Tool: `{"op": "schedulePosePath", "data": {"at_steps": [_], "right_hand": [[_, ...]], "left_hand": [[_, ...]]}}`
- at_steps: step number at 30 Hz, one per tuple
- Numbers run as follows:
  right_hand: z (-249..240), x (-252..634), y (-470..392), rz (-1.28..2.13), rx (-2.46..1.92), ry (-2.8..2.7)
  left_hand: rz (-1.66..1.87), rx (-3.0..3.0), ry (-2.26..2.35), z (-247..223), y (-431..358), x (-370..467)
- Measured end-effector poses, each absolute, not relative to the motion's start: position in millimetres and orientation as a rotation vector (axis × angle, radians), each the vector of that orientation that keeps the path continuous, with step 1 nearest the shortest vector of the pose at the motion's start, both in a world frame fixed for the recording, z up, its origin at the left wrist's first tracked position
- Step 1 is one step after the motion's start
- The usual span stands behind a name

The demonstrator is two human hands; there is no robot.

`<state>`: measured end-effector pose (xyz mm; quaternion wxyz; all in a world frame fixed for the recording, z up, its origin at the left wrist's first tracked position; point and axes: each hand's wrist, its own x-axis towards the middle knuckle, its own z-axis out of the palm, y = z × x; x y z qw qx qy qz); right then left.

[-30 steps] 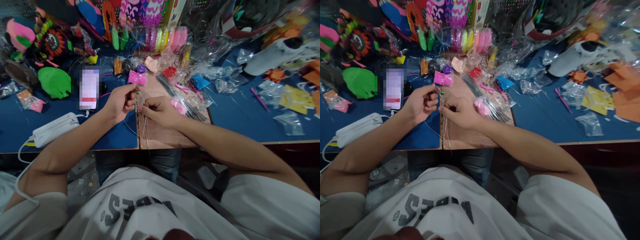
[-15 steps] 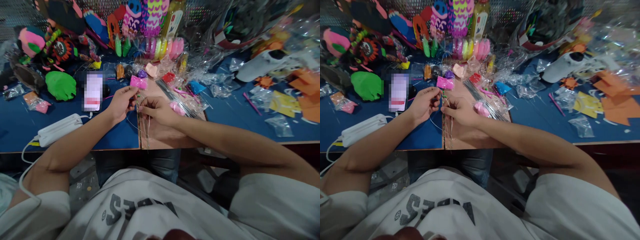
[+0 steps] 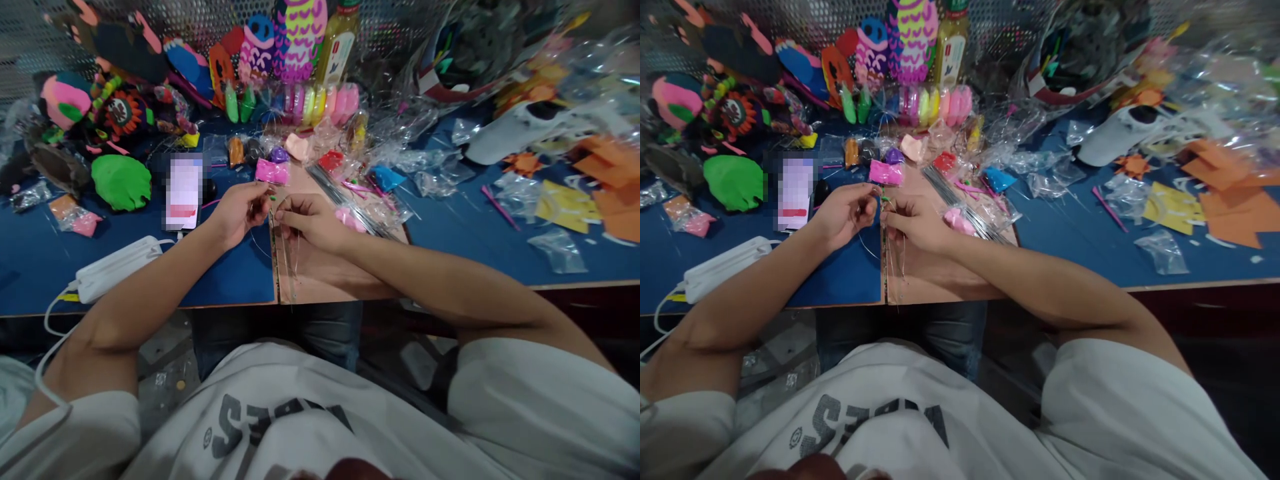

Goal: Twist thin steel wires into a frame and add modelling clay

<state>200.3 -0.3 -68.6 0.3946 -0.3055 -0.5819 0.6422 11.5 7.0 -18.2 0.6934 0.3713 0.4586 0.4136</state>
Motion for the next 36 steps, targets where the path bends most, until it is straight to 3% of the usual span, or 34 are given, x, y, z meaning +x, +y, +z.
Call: {"op": "schedulePosePath", "data": {"at_steps": [13,25,28,33,36], "right_hand": [[-69.9,203.5,-3.2,1.695,-0.671,-1.516],[-69.0,200.4,-11.4,1.559,-0.723,-1.645],[-71.3,199.8,-13.2,1.417,-0.762,-1.721],[-73.9,202.0,-14.3,0.885,-0.862,-1.924],[-76.3,203.2,-13.7,0.822,-0.866,-1.953]], "left_hand": [[0.769,0.747,0.934,-9.4,-2.2,12.6],[0.742,0.711,0.927,-5.6,-4.8,16.9],[0.736,0.702,0.906,-5.8,-2.8,17.1],[0.769,0.671,0.896,-5.7,-2.5,17.0],[0.801,0.669,0.896,-7.2,-3.1,17.1]]}}
